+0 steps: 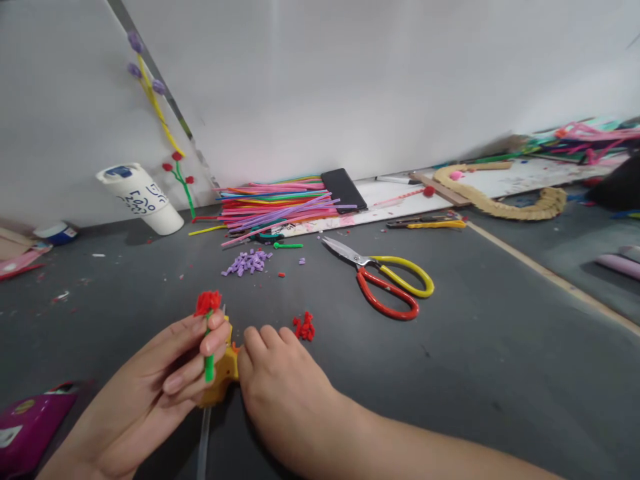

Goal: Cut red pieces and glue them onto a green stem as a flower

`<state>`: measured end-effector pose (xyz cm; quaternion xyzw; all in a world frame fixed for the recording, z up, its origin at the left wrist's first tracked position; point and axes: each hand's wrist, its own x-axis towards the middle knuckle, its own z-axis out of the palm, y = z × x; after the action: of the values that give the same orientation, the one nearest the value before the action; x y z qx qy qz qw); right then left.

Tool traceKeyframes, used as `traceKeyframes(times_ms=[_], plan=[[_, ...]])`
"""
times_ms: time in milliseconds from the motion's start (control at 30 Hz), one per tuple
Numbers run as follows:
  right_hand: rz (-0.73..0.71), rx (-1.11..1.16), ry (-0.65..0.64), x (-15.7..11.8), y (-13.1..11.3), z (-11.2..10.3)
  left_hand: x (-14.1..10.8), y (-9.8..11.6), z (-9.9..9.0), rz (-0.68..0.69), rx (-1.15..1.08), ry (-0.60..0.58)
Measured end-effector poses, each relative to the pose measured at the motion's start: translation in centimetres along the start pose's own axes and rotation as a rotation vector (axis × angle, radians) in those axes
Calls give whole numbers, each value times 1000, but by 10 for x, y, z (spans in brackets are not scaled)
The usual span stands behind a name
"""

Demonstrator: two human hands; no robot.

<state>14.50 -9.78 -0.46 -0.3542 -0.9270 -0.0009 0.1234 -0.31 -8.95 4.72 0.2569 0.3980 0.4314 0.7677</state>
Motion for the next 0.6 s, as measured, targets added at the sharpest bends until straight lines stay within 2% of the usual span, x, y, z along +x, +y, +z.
traceKeyframes(times_ms=[200, 333, 433, 533, 600], plan=[[-9, -31, -1, -3, -4, 3, -3, 6, -2, 71, -26, 22], [236, 146, 4, -5, 15, -11, -5, 18, -6, 144, -91, 77], [360, 395, 174, -5, 30, -25, -6, 24, -9, 187, -119, 121], [280, 654, 432, -5, 34, -39, -5, 23, -10, 194, -108, 124], [183, 737, 562, -6, 30, -46, -4, 22, -10, 155, -118, 108]])
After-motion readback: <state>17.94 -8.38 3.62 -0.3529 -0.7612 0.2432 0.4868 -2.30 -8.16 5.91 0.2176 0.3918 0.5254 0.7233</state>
